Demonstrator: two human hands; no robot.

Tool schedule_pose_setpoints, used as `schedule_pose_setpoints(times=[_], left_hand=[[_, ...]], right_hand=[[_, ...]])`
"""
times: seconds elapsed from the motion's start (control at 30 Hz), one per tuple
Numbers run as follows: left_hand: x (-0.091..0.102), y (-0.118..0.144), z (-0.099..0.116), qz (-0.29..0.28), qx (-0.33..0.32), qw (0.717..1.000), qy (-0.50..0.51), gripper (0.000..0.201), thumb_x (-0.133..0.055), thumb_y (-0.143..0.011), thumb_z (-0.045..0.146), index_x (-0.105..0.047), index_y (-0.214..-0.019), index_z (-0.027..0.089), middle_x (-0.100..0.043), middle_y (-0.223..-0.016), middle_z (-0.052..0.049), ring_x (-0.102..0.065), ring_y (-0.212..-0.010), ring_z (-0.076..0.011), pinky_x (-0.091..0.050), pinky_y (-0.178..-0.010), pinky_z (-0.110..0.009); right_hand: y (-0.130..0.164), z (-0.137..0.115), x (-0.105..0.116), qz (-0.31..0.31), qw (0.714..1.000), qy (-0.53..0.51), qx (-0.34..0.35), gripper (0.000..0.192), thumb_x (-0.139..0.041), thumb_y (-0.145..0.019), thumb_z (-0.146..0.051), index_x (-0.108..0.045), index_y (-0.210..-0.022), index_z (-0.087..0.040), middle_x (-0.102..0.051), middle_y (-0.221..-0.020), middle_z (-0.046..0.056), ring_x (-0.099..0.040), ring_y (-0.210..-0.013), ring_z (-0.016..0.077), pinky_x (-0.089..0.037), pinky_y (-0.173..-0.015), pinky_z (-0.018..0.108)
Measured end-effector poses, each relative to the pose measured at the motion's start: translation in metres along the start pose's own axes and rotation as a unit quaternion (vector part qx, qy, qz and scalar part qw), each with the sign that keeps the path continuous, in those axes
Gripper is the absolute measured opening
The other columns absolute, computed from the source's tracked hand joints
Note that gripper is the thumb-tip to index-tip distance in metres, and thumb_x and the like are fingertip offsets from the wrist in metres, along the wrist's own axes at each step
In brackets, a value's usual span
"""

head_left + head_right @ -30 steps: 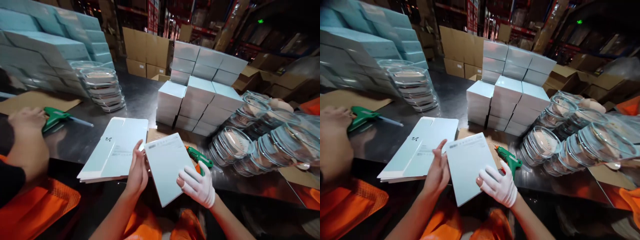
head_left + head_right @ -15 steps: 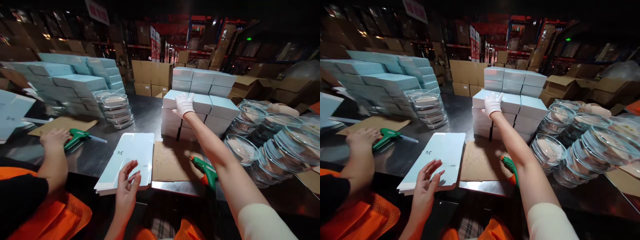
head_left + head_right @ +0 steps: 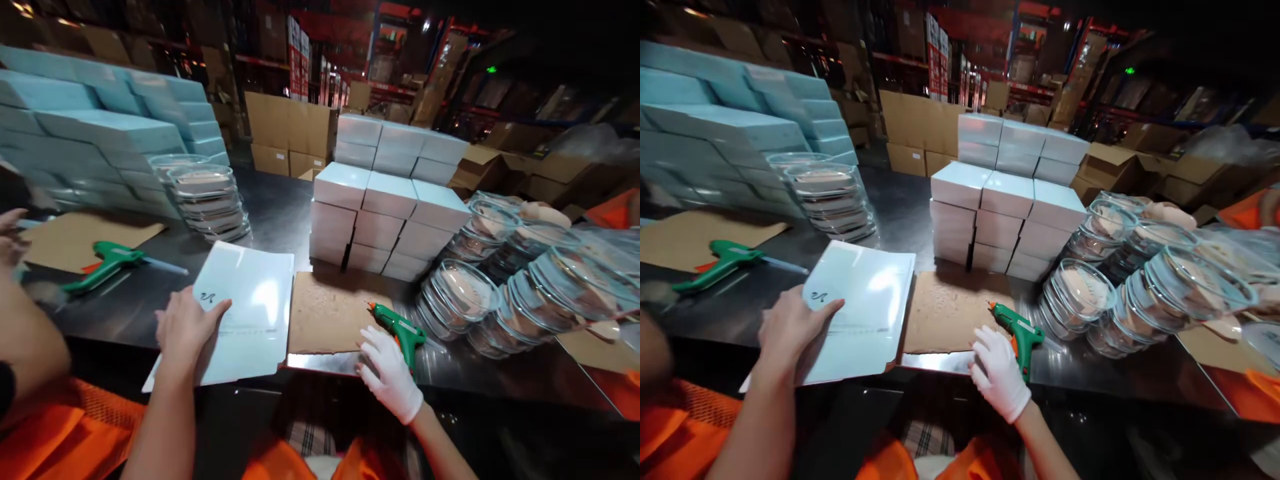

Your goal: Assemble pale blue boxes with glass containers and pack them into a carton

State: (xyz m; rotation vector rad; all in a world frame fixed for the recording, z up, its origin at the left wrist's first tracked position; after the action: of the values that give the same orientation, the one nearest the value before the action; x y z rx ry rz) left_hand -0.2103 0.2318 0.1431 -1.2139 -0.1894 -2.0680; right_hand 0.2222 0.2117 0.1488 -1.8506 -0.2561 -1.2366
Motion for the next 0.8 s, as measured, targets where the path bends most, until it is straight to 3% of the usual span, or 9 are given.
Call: schedule_pose_setpoints(times=[0.07, 0.13, 0.23, 0.3, 0.47, 0.57, 0.63, 0.73, 0.8], left_hand=[[0.035, 0.031, 0.011, 0.106, 0.014, 0.994, 0.013, 0.070, -0.069, -0.087, 0.064, -0.065, -0.134, 0.011, -0.075, -0.119, -0.022, -0.073, -0.101, -0.0403, -0.059, -0.089, -0.056], [0.061, 0.070, 0.046, 0.176, -0.068, 0.978, 0.091, 0.063, -0.063, -0.093, 0.066, -0.068, -0.131, 0.016, -0.078, -0.115, -0.015, -0.074, -0.087, -0.0282, -0.059, -0.078, -0.038], [0.041, 0.124, 0.104, 0.050, -0.231, 0.950, 0.204, 0.042, -0.060, -0.101, 0.057, -0.072, -0.116, 0.019, -0.079, -0.089, -0.003, -0.071, -0.065, -0.0153, -0.053, -0.062, -0.023], [0.019, 0.157, 0.118, -0.025, -0.285, 0.929, 0.237, 0.030, -0.059, -0.104, 0.046, -0.071, -0.112, 0.020, -0.079, -0.083, 0.000, -0.071, -0.061, -0.0130, -0.054, -0.061, -0.020], [0.000, 0.198, 0.109, -0.052, -0.394, 0.882, 0.253, 0.013, -0.059, -0.105, 0.025, -0.069, -0.114, 0.022, -0.083, -0.099, -0.001, -0.082, -0.086, -0.0140, -0.060, -0.081, -0.016], [0.002, 0.198, 0.103, -0.082, -0.442, 0.858, 0.249, 0.018, -0.058, -0.104, 0.018, -0.068, -0.118, 0.024, -0.083, -0.101, -0.001, -0.082, -0.091, -0.0130, -0.059, -0.086, -0.016], [0.003, 0.192, 0.097, -0.092, -0.446, 0.855, 0.248, 0.023, -0.057, -0.105, 0.018, -0.066, -0.125, 0.025, -0.083, -0.104, -0.002, -0.081, -0.092, -0.0127, -0.060, -0.086, -0.016], [-0.017, 0.194, 0.086, -0.148, -0.436, 0.860, 0.218, 0.036, -0.052, -0.107, 0.020, -0.060, -0.140, 0.029, -0.082, -0.119, -0.005, -0.080, -0.106, -0.0154, -0.061, -0.093, -0.022], [-0.050, 0.216, 0.080, -0.235, -0.444, 0.848, 0.167, 0.046, -0.057, -0.106, 0.036, -0.055, -0.151, 0.030, -0.075, -0.137, -0.010, -0.074, -0.124, -0.0248, -0.061, -0.105, -0.039]], right_hand=[[0.002, 0.000, 0.023, 0.040, 0.999, -0.028, -0.009, 0.046, -0.062, -0.098, -0.018, -0.060, -0.144, -0.021, -0.071, -0.140, 0.016, -0.067, -0.134, 0.0317, -0.060, -0.105, 0.053], [-0.013, -0.008, 0.052, 0.096, 0.994, -0.057, -0.003, 0.064, -0.061, -0.099, -0.016, -0.045, -0.161, -0.025, -0.064, -0.149, 0.016, -0.062, -0.141, 0.0313, -0.057, -0.111, 0.053], [-0.043, -0.026, 0.085, 0.165, 0.983, -0.079, 0.007, 0.074, -0.061, -0.099, -0.015, -0.037, -0.167, -0.031, -0.061, -0.152, 0.013, -0.058, -0.144, 0.0312, -0.053, -0.115, 0.054], [-0.056, -0.033, 0.090, 0.177, 0.980, -0.089, -0.004, 0.066, -0.061, -0.099, -0.015, -0.046, -0.161, -0.030, -0.068, -0.140, 0.012, -0.065, -0.132, 0.0292, -0.056, -0.110, 0.051], [-0.051, -0.025, 0.059, 0.085, 0.985, -0.144, -0.052, 0.025, -0.062, -0.100, -0.023, -0.068, -0.124, -0.022, -0.076, -0.104, 0.008, -0.072, -0.095, 0.0235, -0.060, -0.085, 0.039], [-0.038, -0.006, 0.032, -0.046, 0.961, -0.248, -0.111, 0.028, -0.065, -0.100, -0.040, -0.071, -0.117, -0.019, -0.077, -0.107, 0.011, -0.073, -0.099, 0.0251, -0.060, -0.090, 0.040], [-0.026, 0.001, 0.008, -0.169, 0.902, -0.362, -0.164, 0.044, -0.066, -0.097, -0.057, -0.074, -0.116, -0.017, -0.077, -0.113, 0.013, -0.073, -0.104, 0.0280, -0.059, -0.096, 0.043], [0.003, -0.025, -0.023, -0.348, 0.727, -0.555, -0.206, 0.070, -0.061, -0.092, -0.077, -0.075, -0.128, -0.018, -0.077, -0.122, 0.013, -0.070, -0.119, 0.0317, -0.055, -0.107, 0.046], [0.023, -0.048, -0.037, -0.396, 0.634, -0.626, -0.223, 0.077, -0.066, -0.087, -0.080, -0.074, -0.134, -0.020, -0.076, -0.127, 0.012, -0.065, -0.130, 0.0333, -0.047, -0.117, 0.047]])
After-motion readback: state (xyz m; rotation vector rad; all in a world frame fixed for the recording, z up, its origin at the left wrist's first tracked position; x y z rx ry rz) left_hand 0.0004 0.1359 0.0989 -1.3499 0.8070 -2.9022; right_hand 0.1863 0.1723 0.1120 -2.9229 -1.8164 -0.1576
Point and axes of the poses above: each hand's wrist, its own y-axis away from the middle knuckle, its own x-axis out of the back of the hand, z = x × y, the point moved 10 cm from there along -y, towards the middle knuckle
